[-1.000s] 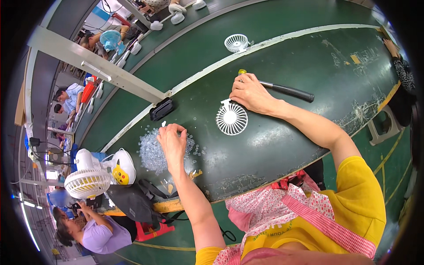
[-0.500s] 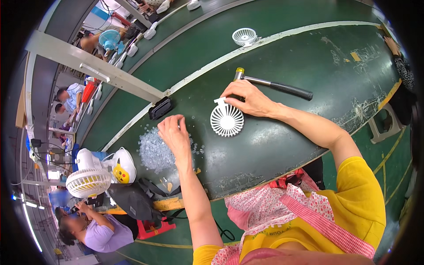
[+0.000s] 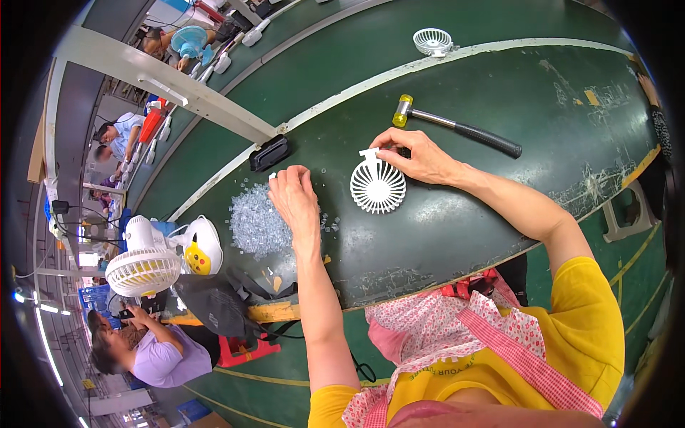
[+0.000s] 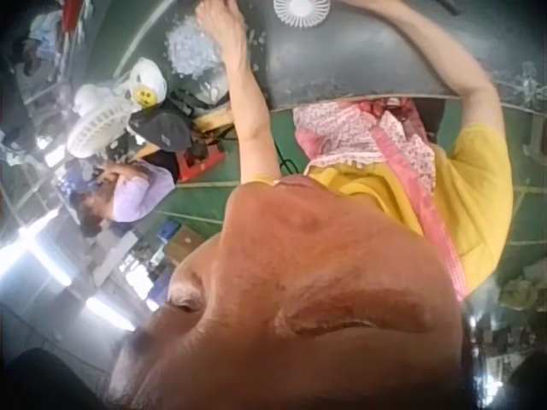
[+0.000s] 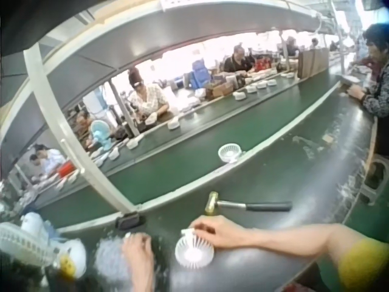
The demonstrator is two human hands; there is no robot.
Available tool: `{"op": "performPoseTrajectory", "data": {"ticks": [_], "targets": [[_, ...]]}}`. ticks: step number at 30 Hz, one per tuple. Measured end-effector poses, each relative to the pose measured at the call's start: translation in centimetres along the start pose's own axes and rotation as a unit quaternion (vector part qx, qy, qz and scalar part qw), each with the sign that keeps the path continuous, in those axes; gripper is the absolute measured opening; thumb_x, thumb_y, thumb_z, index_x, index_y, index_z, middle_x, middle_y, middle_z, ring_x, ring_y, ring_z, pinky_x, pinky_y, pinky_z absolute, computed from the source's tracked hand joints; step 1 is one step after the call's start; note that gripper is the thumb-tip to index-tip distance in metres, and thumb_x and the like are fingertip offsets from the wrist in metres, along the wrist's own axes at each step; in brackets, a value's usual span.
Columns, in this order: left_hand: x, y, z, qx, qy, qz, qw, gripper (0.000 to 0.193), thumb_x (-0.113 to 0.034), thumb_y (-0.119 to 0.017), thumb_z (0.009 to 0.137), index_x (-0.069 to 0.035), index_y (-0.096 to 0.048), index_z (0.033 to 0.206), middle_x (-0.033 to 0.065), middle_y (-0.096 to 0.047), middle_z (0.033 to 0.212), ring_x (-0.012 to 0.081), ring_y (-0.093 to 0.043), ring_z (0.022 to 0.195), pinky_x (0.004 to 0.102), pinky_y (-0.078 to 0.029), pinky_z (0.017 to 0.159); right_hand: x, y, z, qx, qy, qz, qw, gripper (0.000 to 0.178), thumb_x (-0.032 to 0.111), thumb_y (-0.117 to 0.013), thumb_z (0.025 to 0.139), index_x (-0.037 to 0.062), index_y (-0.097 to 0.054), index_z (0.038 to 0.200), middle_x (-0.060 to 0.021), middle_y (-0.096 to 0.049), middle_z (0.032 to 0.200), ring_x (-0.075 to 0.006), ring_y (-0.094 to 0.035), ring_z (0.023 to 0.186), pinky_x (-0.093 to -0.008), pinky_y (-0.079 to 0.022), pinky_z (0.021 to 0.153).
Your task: The person assembles portable fan components by hand, attaching circuit boards and plastic casing parts together, tapping the pieces with a mallet, and placing the assembled units onto the conveyor belt.
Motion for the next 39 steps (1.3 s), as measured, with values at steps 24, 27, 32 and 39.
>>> {"op": "performPoseTrajectory", "data": {"ticks": [24,27,32,39], "targets": [[-4.9,-4.4,-2.6,0.187,0.273,-0.742,0.583,0.029,-0.011,-0.067,0.095,0.001,-0.064,0.122,0.0098,-0.070,0.110,0.0156,-0.067,0.099,0.0288,-0.055,0.088,1.4,-0.8,-0.6,-0.024,0.016,0.052,0.998,0.019,0.013,-0.064,0.093,-0.0017,-0.063,0.105,-0.0141,-0.071,0.083,-0.0180,-0.066,0.068,-0.0320,-0.051,0.062],[-4.8,-4.3,-2.5,0.168,0.266,-0.717,0.622,0.029,-0.009,-0.067,0.095,0.001,-0.064,0.122,0.0102,-0.070,0.109,0.0155,-0.067,0.097,0.0284,-0.055,0.087,0.9,-0.8,-0.6,-0.009,-0.050,0.032,0.998,0.019,0.010,-0.063,0.095,-0.0031,-0.062,0.109,-0.0138,-0.072,0.091,-0.0184,-0.071,0.084,-0.0301,-0.055,0.074],[-5.9,-2.2,-1.9,0.118,0.147,-0.581,0.792,0.025,-0.004,-0.068,0.093,0.000,-0.070,0.118,0.0085,-0.071,0.110,0.0108,-0.065,0.098,0.0246,-0.051,0.090,1.0,-0.1,-0.7,-0.022,-0.030,-0.009,0.999,0.017,0.009,-0.062,0.095,-0.0029,-0.063,0.108,-0.0135,-0.072,0.088,-0.0179,-0.070,0.079,-0.0303,-0.053,0.068],[-6.3,-2.6,-2.1,0.121,0.139,-0.588,0.788,0.020,-0.002,-0.068,0.092,0.002,-0.069,0.112,0.0071,-0.071,0.104,0.0094,-0.065,0.092,0.0223,-0.051,0.083,1.1,0.3,-0.7,-0.013,0.061,-0.038,0.997,0.015,0.013,-0.065,0.092,0.0017,-0.065,0.101,-0.0127,-0.070,0.077,-0.0260,-0.066,0.062,-0.0346,-0.050,0.057]]}}
Point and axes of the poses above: each hand's wrist, its own z-axis towards the middle knuckle, its own y-axis out of the back of the hand, x = y × z, the point moved 5 cm from there along z, towards the middle knuckle
